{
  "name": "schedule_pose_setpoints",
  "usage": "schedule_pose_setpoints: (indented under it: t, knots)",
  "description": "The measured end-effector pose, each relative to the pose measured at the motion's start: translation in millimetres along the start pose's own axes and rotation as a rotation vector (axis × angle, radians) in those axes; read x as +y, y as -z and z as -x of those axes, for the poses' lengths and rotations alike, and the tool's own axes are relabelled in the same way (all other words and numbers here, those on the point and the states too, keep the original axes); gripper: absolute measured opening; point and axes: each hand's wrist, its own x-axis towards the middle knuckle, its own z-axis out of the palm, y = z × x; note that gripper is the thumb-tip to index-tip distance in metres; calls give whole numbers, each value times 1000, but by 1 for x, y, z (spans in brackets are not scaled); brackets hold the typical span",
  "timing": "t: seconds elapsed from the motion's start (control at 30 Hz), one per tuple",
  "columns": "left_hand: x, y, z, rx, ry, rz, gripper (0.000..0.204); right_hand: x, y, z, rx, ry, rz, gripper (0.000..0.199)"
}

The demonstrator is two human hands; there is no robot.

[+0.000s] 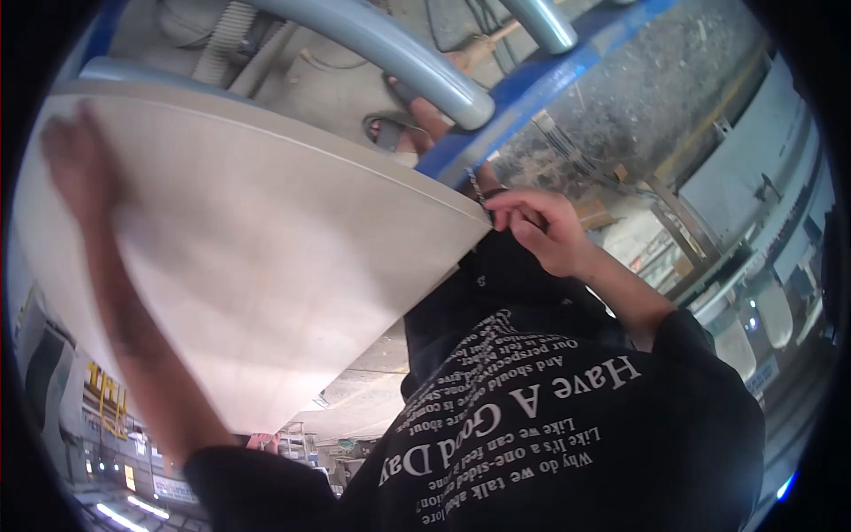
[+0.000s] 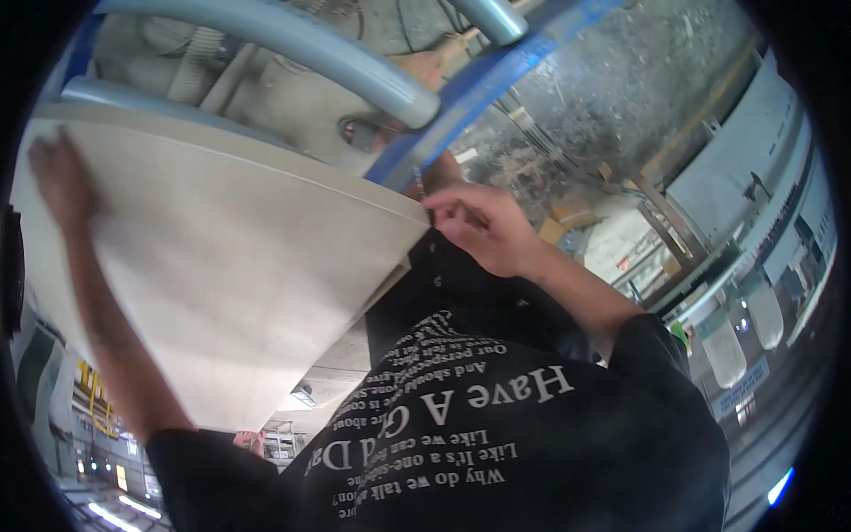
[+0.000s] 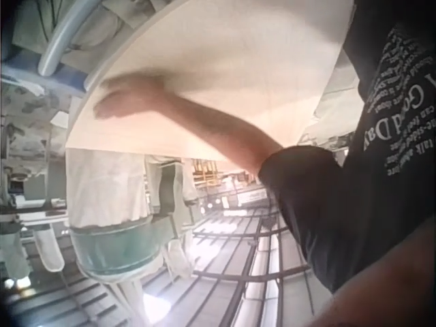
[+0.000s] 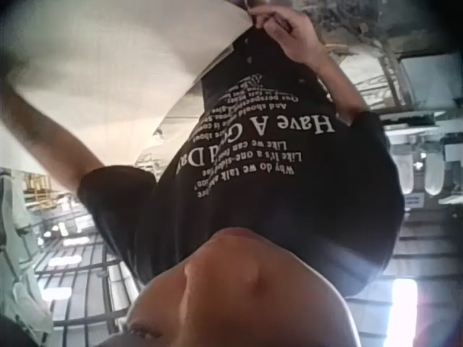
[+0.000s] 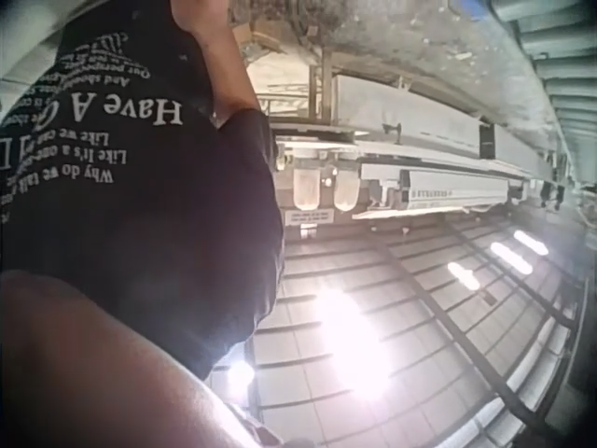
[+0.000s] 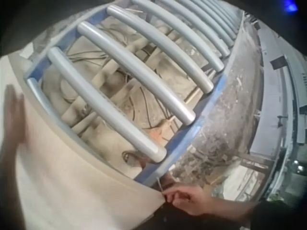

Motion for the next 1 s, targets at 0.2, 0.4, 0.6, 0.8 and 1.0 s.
schedule_pose_setpoints:
  t: [0.2, 0.4, 0.6, 0.8, 1.0]
  knots:
    - [361, 187, 142, -716, -121, 927, 98, -16, 9, 1, 195, -22, -79, 41]
    - [361, 208, 140, -292, -125, 1420, 59, -39, 34, -24, 361, -68, -222, 51]
    - [182, 104, 10, 7, 366, 459, 75, -46, 24, -63, 410, -202, -89, 31]
    - [196, 101, -18, 16, 439, 388, 86, -73, 0, -76, 327, 53, 361, 20]
    - [324, 198, 89, -25, 440, 1202, 68, -150, 10, -143, 311, -140, -27, 14]
